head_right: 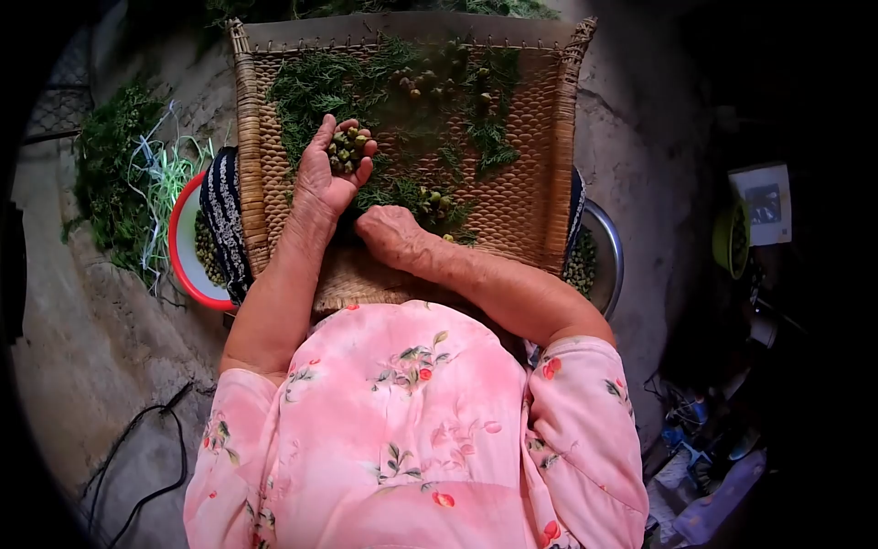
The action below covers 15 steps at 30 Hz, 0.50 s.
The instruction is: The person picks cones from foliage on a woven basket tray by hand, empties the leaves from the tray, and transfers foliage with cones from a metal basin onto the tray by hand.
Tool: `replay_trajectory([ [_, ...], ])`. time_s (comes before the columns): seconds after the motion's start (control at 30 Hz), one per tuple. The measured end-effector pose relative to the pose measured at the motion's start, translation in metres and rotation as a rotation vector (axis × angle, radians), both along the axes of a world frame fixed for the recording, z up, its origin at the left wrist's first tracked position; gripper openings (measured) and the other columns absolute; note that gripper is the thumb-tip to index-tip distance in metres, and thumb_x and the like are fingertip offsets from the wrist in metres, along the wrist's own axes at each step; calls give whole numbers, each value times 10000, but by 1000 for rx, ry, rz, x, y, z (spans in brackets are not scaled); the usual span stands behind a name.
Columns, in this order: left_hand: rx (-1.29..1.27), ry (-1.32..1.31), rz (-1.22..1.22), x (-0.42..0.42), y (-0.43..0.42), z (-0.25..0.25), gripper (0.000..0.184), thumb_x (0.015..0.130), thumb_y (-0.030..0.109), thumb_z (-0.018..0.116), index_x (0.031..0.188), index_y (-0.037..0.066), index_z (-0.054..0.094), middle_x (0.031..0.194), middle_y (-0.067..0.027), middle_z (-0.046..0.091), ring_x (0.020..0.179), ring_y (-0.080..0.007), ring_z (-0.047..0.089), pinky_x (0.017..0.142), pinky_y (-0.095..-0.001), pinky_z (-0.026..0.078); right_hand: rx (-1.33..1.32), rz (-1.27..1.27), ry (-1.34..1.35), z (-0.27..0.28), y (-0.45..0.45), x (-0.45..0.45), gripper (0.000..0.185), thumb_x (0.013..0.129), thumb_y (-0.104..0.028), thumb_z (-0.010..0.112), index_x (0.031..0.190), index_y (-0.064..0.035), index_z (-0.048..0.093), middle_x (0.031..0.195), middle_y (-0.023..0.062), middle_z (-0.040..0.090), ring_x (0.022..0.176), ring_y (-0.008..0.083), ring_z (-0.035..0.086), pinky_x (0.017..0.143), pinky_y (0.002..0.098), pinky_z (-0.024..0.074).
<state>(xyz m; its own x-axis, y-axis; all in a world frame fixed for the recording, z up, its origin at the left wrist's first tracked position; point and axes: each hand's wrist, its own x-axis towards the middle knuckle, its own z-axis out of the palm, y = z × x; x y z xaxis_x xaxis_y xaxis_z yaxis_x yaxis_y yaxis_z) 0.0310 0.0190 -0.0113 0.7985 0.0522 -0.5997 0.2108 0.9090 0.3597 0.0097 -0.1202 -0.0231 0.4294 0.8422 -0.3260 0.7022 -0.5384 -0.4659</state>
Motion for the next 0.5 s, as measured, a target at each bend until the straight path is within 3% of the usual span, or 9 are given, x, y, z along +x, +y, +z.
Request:
replay_trajectory([
  [0.17, -38, -26, 12, -2, 0, -1, 331, 880, 404, 527, 922, 83, 595, 850, -77, 621, 729, -232, 626, 526, -321, 540, 39, 68, 70, 12, -3, 9, 116, 722, -76, 535, 749, -50, 645, 751, 158, 622, 743, 332, 624, 628, 407, 512],
  [0.23, -46, -16, 13, -2, 0, 0, 333, 880, 407, 526, 927, 85, 596, 849, -76, 621, 733, -230, 625, 531, -324, 541, -73, 104, 79, 20, -3, 10, 146, 714, -37, 517, 813, -29, 624, 822, 157, 587, 825, 325, 590, 692, 403, 494],
  [0.5, -44, -41, 15, -3, 3, -1, 345, 870, 426, 534, 922, 91, 599, 839, -74, 622, 746, -231, 613, 563, -339, 538, -113, 191, 145, 12, -9, 15, 123, 717, -29, 518, 779, -24, 623, 795, 145, 583, 794, 311, 598, 676, 384, 506],
])
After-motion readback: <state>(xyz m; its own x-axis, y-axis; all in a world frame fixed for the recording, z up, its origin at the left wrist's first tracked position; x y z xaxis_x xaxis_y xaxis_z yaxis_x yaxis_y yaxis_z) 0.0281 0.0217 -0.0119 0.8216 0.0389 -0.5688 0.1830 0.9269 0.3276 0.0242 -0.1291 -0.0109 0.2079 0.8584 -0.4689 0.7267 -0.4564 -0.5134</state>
